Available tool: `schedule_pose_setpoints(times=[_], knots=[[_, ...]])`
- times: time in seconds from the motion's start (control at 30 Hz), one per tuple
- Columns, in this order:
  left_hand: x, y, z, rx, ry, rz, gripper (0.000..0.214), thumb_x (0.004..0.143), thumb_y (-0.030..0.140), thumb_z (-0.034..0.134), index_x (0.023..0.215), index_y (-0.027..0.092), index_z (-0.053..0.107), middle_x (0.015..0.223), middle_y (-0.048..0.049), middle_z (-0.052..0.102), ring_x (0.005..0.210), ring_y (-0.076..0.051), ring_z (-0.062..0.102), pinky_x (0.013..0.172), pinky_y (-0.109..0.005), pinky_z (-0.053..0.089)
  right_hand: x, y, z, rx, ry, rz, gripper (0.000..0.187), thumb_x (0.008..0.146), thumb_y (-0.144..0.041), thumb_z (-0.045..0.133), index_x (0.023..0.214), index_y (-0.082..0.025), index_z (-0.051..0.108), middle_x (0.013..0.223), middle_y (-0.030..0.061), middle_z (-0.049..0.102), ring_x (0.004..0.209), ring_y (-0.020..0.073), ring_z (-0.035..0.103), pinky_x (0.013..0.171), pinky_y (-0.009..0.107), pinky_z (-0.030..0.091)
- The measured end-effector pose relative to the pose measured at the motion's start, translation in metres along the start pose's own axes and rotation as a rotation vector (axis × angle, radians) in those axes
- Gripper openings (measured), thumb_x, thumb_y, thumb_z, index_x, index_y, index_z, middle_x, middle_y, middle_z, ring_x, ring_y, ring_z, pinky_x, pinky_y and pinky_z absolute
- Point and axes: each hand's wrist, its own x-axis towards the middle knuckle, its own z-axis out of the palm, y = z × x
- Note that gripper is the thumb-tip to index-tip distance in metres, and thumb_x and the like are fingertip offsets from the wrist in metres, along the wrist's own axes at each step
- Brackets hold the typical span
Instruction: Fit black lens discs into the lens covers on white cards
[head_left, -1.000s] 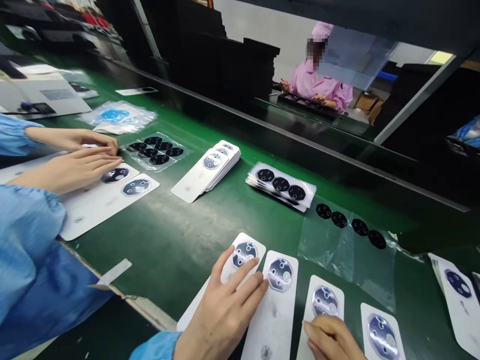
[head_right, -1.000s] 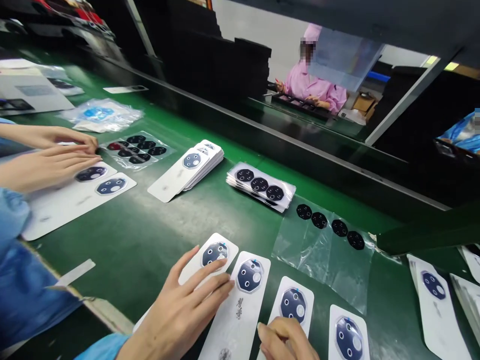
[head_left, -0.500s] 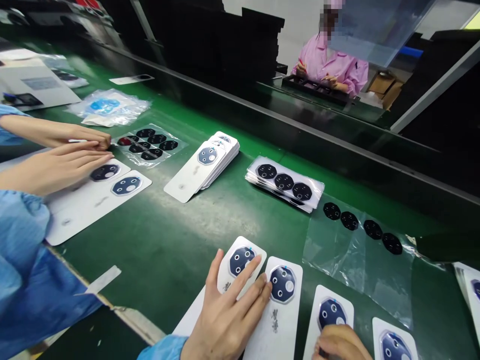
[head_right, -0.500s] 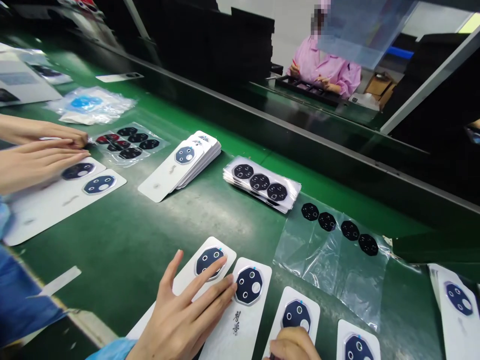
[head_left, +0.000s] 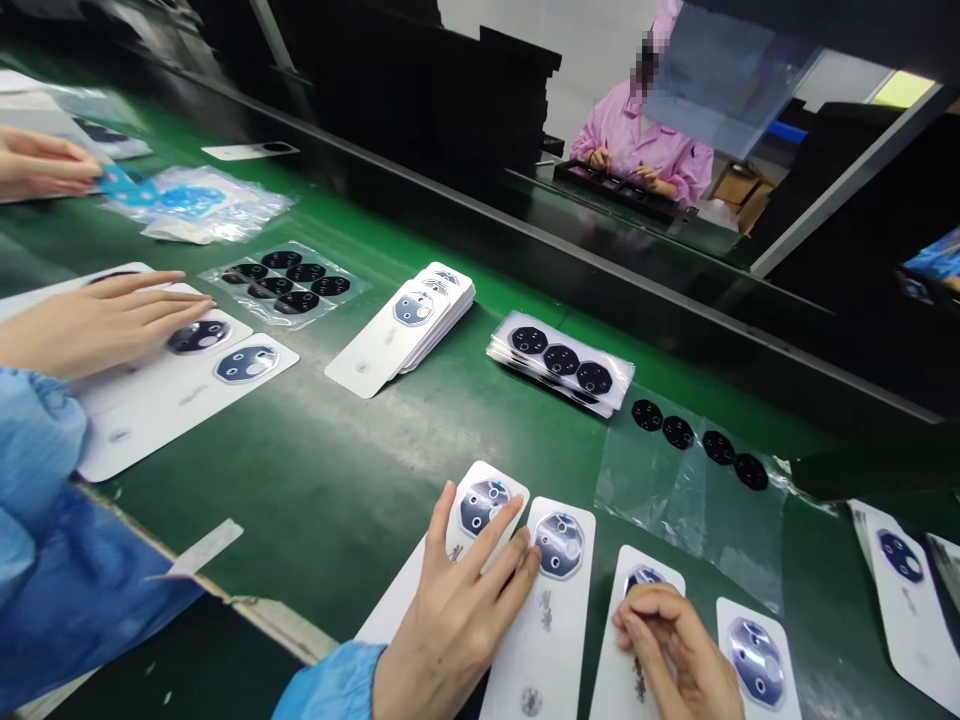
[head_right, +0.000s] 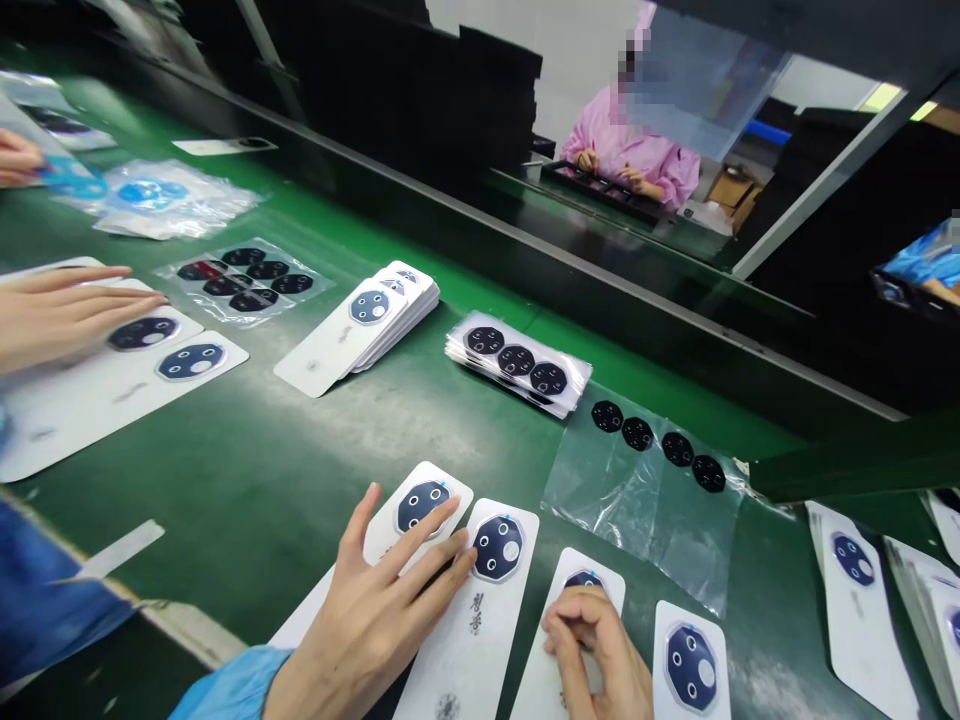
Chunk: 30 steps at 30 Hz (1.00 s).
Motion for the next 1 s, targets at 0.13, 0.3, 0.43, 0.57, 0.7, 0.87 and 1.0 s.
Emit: schedule_pose_setpoints(times=[0.13,0.3,0.43,0.57,0.7,0.87,1.0], knots=[[0.002,0.001,-0.003,-0.014,0.049,0.138,0.026,0.094,0.010,0.039,0.092,0.013,0.065,0.094,-0.0028,0.071,0.119,-0.023,0.053,0.113,-0.060,0.009,0.003,0.000,-0.006,0.045,-0.030,0.119,0.027,0.078,-0.047,0.063,0.077,-0.019,0.061,0.074,0.0039,0.066,0.053,0.0138,0.061,0.054,0.024,0.052],[0.003,0.001,0.000,0.005,0.056,0.213,0.026,0.093,0.006,0.038,0.095,0.011,0.064,0.089,-0.0025,0.069,0.119,-0.024,0.052,0.113,-0.062,0.006,0.010,-0.010,-0.017,-0.105,-0.002,-0.101,0.019,0.079,-0.038,0.063,0.079,-0.020,0.069,0.073,0.0045,0.064,0.065,0.0172,0.060,0.057,0.026,0.051],[0.003,0.000,0.004,0.027,0.033,0.234,0.028,0.092,0.006,0.037,0.096,0.013,0.064,0.087,-0.0021,0.068,0.118,-0.024,0.053,0.112,-0.063,0.002,0.013,-0.027,-0.014,-0.013,-0.070,-0.058,0.020,0.082,-0.037,0.060,0.088,-0.019,0.069,0.091,0.0071,0.062,0.071,0.0168,0.062,0.063,0.027,0.055],[0.004,0.000,0.005,0.011,0.067,0.222,0.027,0.091,0.006,0.039,0.094,0.014,0.064,0.085,-0.0015,0.068,0.116,-0.023,0.054,0.112,-0.063,0.003,0.016,-0.039,0.001,0.116,-0.243,0.079,0.023,0.082,-0.038,0.061,0.093,-0.018,0.065,0.092,0.0054,0.061,0.077,0.0166,0.063,0.069,0.027,0.057],[0.005,-0.001,0.007,-0.012,0.058,0.211,0.022,0.091,0.008,0.043,0.096,0.014,0.063,0.088,-0.0013,0.067,0.118,-0.023,0.053,0.112,-0.065,0.002,0.025,-0.039,0.016,0.079,-0.315,0.041,0.022,0.084,-0.036,0.057,0.092,-0.017,0.061,0.081,0.0028,0.059,0.070,0.0142,0.061,0.065,0.026,0.056],[0.003,-0.002,0.009,-0.017,0.017,0.187,0.019,0.091,0.009,0.044,0.095,0.015,0.062,0.086,0.0002,0.066,0.119,-0.022,0.052,0.111,-0.067,0.002,0.034,-0.040,0.024,-0.068,-0.349,-0.016,0.016,0.084,-0.033,0.057,0.089,-0.017,0.057,0.082,0.0021,0.058,0.065,0.0129,0.059,0.060,0.023,0.053],[0.001,-0.002,0.012,-0.004,0.015,0.196,0.023,0.090,0.006,0.041,0.095,0.015,0.062,0.084,-0.0001,0.065,0.117,-0.022,0.052,0.110,-0.068,0.002,0.035,-0.043,0.025,-0.211,-0.348,-0.176,0.015,0.090,-0.026,0.048,0.083,-0.018,0.059,0.088,0.0038,0.057,0.071,0.0137,0.058,0.064,0.024,0.050]])
